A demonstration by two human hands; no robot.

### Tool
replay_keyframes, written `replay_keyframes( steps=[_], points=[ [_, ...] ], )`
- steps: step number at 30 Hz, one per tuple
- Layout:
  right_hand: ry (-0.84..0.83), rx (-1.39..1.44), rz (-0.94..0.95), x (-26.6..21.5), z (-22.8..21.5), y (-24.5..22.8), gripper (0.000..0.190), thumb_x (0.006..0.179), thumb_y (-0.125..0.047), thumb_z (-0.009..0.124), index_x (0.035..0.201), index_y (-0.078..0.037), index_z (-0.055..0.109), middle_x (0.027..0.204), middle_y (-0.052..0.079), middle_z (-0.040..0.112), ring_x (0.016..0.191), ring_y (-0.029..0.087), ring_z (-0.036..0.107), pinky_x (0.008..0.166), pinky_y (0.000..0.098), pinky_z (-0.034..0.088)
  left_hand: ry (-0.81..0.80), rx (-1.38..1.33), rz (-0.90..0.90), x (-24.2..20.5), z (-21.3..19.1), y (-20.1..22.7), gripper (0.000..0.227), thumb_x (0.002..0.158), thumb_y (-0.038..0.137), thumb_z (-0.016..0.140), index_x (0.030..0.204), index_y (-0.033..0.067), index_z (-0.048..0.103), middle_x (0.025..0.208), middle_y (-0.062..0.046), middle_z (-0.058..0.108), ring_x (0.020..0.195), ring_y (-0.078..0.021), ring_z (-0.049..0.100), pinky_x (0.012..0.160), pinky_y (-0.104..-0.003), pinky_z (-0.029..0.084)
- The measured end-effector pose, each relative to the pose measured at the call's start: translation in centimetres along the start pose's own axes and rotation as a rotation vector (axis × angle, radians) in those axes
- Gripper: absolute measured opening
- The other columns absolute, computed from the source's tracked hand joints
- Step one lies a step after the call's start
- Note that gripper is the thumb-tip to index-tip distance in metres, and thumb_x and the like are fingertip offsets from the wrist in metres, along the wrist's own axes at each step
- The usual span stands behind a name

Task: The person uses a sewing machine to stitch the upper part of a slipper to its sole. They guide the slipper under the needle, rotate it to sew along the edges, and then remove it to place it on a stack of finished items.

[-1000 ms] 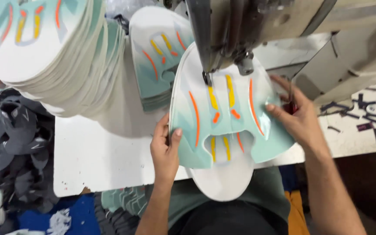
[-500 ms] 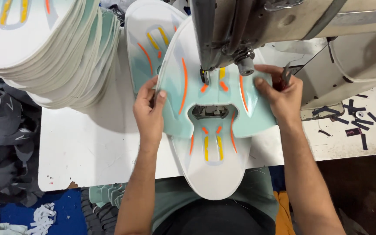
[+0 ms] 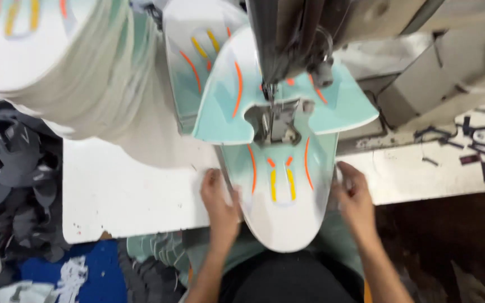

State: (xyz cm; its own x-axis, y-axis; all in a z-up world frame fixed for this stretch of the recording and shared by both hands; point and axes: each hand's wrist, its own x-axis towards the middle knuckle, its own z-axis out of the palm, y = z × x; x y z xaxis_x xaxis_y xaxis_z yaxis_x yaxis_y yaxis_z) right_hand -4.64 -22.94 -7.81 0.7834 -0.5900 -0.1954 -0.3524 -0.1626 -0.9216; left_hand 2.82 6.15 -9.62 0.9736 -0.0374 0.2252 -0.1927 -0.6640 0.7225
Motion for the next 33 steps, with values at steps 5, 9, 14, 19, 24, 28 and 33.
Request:
replay_keyframes(
  steps=[5,9,14,19,24,28,33],
  points=[
    [-0.054,-0.029,-0.227,-5.3,1.4,0.0,0.050,0.093,-0.008,0.066,0.139,0.006,0.055,0.152,0.006,0.047,0.081,0.005,0.051,0.066,0.0209,0.046,-0.046,0.020,0.085,-3.9,-1.4,5.7,0.088,0.082,0.021,0.080,0.149,-0.0059,0.029,0.153,-0.035,0.029,0.138,-0.0492,0.029,0.110,-0.058,0.026],
    [-0.062,-0.247,-0.154,-5.4,0.1,-2.5,0.066,0.089,-0.003,0.073,0.152,0.002,0.053,0.163,0.011,0.049,0.068,0.025,0.053,0.061,0.0310,0.050,-0.063,-0.411,-0.133,-3.4,-1.4,6.2,0.088,0.081,0.014,0.076,0.149,-0.0003,0.023,0.141,-0.030,0.048,0.127,-0.0381,0.048,0.105,-0.050,0.041],
    [-0.110,0.323,0.258,-2.2,-0.5,-6.1,0.068,0.088,-0.016,0.068,0.150,-0.002,0.042,0.118,0.024,0.069,0.096,0.023,0.073,0.079,0.0360,0.062,-0.237,-1.089,-0.372,0.2,-3.9,9.8,0.071,0.087,0.008,0.069,0.146,-0.0013,0.031,0.128,-0.019,0.063,0.115,-0.0239,0.064,0.099,-0.037,0.052],
    [-0.143,0.583,0.319,0.1,-0.8,-8.4,0.058,0.085,-0.013,0.072,0.135,0.010,0.051,0.110,0.024,0.071,0.094,0.027,0.075,0.081,0.0411,0.065,-0.331,-1.313,-0.455,3.9,-5.7,11.6,0.059,0.084,0.002,0.067,0.139,-0.0067,0.047,0.123,-0.019,0.064,0.111,-0.0253,0.065,0.095,-0.039,0.054],
    [-0.228,0.615,-0.013,0.6,-1.0,-9.2,0.055,0.085,-0.010,0.070,0.137,-0.003,0.051,0.109,0.013,0.071,0.092,0.019,0.073,0.080,0.0353,0.062,-0.325,-1.417,-0.559,5.5,-6.0,12.5,0.052,0.086,0.006,0.069,0.134,-0.0037,0.052,0.116,-0.014,0.066,0.102,-0.0227,0.069,0.088,-0.039,0.058],
    [-0.205,0.578,0.017,1.2,-0.4,-8.0,0.051,0.089,-0.010,0.071,0.136,0.002,0.054,0.107,0.016,0.070,0.088,0.020,0.071,0.078,0.0350,0.061,-0.261,-1.392,-0.501,5.7,-4.4,11.4,0.043,0.092,0.006,0.069,0.132,-0.0044,0.056,0.116,-0.012,0.067,0.101,-0.0196,0.066,0.088,-0.037,0.056],
    [-0.236,0.656,0.004,1.9,0.3,-10.2,0.048,0.091,-0.008,0.069,0.135,0.003,0.053,0.110,0.014,0.071,0.090,0.018,0.072,0.080,0.0341,0.061,-0.208,-1.343,-0.421,7.0,-4.3,11.7,0.035,0.095,0.003,0.066,0.128,-0.0048,0.061,0.117,-0.011,0.069,0.103,-0.0178,0.067,0.091,-0.034,0.056]
  ],
)
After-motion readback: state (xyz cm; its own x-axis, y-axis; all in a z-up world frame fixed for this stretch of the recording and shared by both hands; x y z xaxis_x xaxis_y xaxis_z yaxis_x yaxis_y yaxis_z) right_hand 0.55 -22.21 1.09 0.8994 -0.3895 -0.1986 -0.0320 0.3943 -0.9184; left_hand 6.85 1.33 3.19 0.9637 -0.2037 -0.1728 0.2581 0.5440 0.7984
